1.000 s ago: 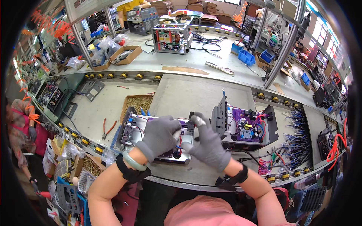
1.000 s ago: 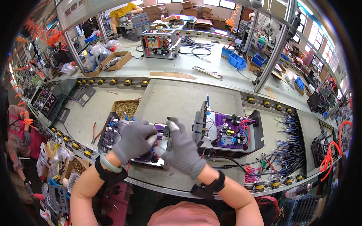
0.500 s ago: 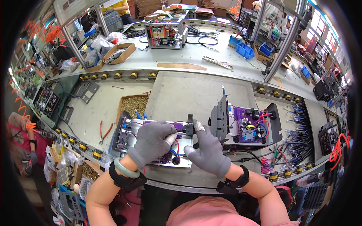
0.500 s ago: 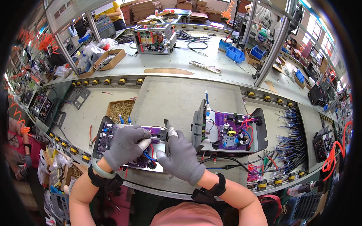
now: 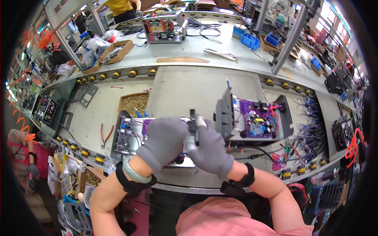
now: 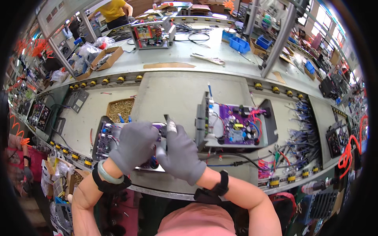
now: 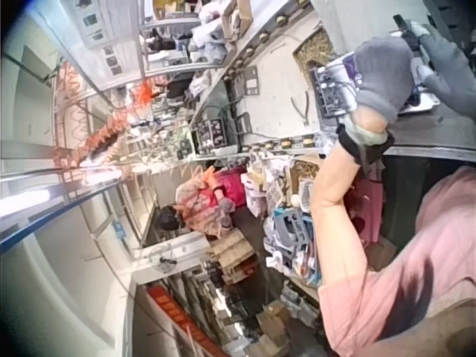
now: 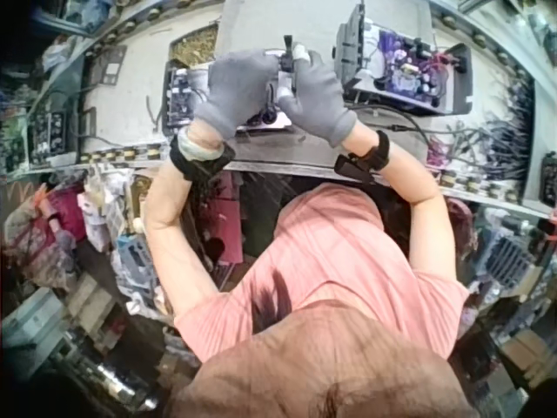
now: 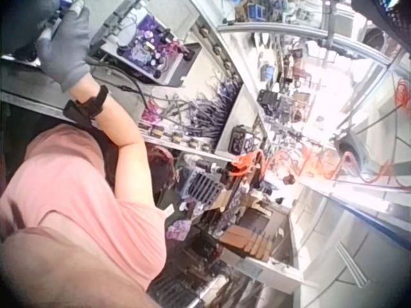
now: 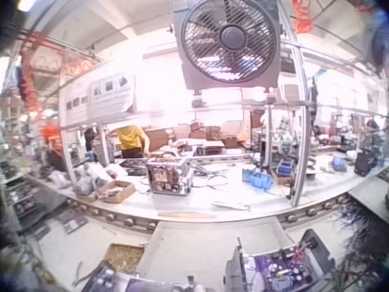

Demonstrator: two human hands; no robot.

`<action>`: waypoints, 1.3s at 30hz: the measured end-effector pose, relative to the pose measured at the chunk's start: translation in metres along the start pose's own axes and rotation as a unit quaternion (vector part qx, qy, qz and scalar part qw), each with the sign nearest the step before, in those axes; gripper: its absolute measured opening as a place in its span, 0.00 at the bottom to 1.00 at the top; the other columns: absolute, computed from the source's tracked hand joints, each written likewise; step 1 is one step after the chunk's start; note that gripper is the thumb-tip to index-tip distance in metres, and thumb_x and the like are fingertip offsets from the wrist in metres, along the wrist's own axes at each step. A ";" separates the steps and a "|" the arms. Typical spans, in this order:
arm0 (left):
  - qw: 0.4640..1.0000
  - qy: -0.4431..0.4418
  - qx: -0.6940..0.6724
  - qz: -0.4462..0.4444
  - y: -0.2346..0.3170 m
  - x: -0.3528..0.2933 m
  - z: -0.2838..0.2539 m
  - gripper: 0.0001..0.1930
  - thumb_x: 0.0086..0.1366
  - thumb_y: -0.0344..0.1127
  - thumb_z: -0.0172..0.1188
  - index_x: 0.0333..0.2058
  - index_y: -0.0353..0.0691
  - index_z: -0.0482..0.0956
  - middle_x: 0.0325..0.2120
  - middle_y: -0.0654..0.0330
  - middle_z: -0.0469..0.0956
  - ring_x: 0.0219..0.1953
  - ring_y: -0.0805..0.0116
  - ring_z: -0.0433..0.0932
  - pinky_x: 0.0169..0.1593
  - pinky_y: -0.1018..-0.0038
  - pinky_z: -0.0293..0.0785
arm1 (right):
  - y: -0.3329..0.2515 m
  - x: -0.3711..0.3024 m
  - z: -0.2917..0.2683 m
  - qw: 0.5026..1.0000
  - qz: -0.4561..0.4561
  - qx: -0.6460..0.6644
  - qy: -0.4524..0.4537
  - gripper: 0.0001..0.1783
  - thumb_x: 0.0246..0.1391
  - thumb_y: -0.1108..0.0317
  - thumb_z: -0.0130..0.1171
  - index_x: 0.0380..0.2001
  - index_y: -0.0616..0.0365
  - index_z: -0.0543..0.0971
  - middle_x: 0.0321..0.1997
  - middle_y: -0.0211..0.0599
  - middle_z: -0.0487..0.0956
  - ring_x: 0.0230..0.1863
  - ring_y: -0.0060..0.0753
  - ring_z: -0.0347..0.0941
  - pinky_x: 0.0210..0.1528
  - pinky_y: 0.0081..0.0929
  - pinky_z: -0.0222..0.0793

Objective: Assembling electronic components and wiring into metal equipment housings on a production line.

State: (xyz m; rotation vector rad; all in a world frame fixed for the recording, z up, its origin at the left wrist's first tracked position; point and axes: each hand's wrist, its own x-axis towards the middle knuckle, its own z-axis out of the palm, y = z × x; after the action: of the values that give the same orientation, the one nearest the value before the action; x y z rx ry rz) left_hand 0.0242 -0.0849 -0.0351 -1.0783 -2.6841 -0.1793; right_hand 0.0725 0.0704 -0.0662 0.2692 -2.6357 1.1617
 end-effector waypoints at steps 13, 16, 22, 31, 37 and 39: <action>0.894 0.226 -0.325 -0.210 0.039 -0.052 -0.034 0.18 0.58 0.17 0.54 0.48 0.33 0.78 0.45 0.54 0.76 0.46 0.69 0.77 0.52 0.73 0.73 | 0.142 -0.164 -0.114 0.968 0.075 -0.178 -0.160 0.22 0.59 0.59 0.56 0.56 0.54 0.75 0.53 0.40 0.78 0.54 0.46 0.73 0.52 0.41 0.71; 0.946 0.228 -0.227 -0.034 0.082 -0.026 -0.034 0.20 0.51 0.18 0.59 0.45 0.33 0.79 0.38 0.52 0.78 0.37 0.62 0.78 0.42 0.70 0.74 | 0.158 -0.163 -0.102 0.954 0.031 -0.282 -0.094 0.25 0.56 0.58 0.59 0.56 0.54 0.75 0.57 0.40 0.75 0.58 0.47 0.69 0.56 0.42 0.67; 0.957 0.102 -0.224 0.151 0.177 0.026 0.007 0.23 0.46 0.30 0.69 0.45 0.43 0.81 0.36 0.56 0.79 0.37 0.55 0.77 0.42 0.61 0.73 | 0.188 -0.167 -0.109 0.947 0.026 -0.312 -0.073 0.25 0.49 0.61 0.63 0.52 0.52 0.77 0.53 0.42 0.76 0.53 0.48 0.72 0.52 0.44 0.68; 0.964 -0.093 -0.209 0.133 0.250 0.084 0.046 0.18 0.61 0.37 0.60 0.50 0.44 0.75 0.28 0.56 0.79 0.31 0.56 0.80 0.32 0.61 0.74 | 0.165 -0.159 -0.229 0.999 0.022 -0.031 0.004 0.22 0.45 0.64 0.70 0.46 0.54 0.79 0.33 0.40 0.81 0.35 0.45 0.80 0.37 0.35 0.76; 0.955 0.112 -0.234 0.144 0.242 0.159 0.034 0.06 0.62 0.35 0.61 0.37 0.44 0.80 0.23 0.54 0.77 0.26 0.52 0.79 0.28 0.60 0.73 | 0.186 -0.098 -0.273 0.985 -0.076 -0.144 0.051 0.15 0.49 0.63 0.65 0.42 0.53 0.81 0.32 0.37 0.82 0.33 0.45 0.80 0.35 0.39 0.75; 0.955 0.094 -0.230 0.161 0.237 0.170 0.037 0.07 0.62 0.35 0.60 0.38 0.44 0.80 0.23 0.54 0.78 0.26 0.52 0.79 0.28 0.61 0.73 | 0.194 -0.087 -0.271 0.981 -0.064 -0.178 0.039 0.14 0.50 0.60 0.64 0.40 0.50 0.82 0.33 0.33 0.82 0.32 0.45 0.79 0.34 0.40 0.74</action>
State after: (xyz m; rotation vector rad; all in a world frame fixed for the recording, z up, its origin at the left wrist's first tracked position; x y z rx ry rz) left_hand 0.0629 0.2061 -0.0193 -1.5229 -2.3074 -0.8309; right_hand 0.1444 0.4071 -0.0507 0.3093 -2.6495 0.6328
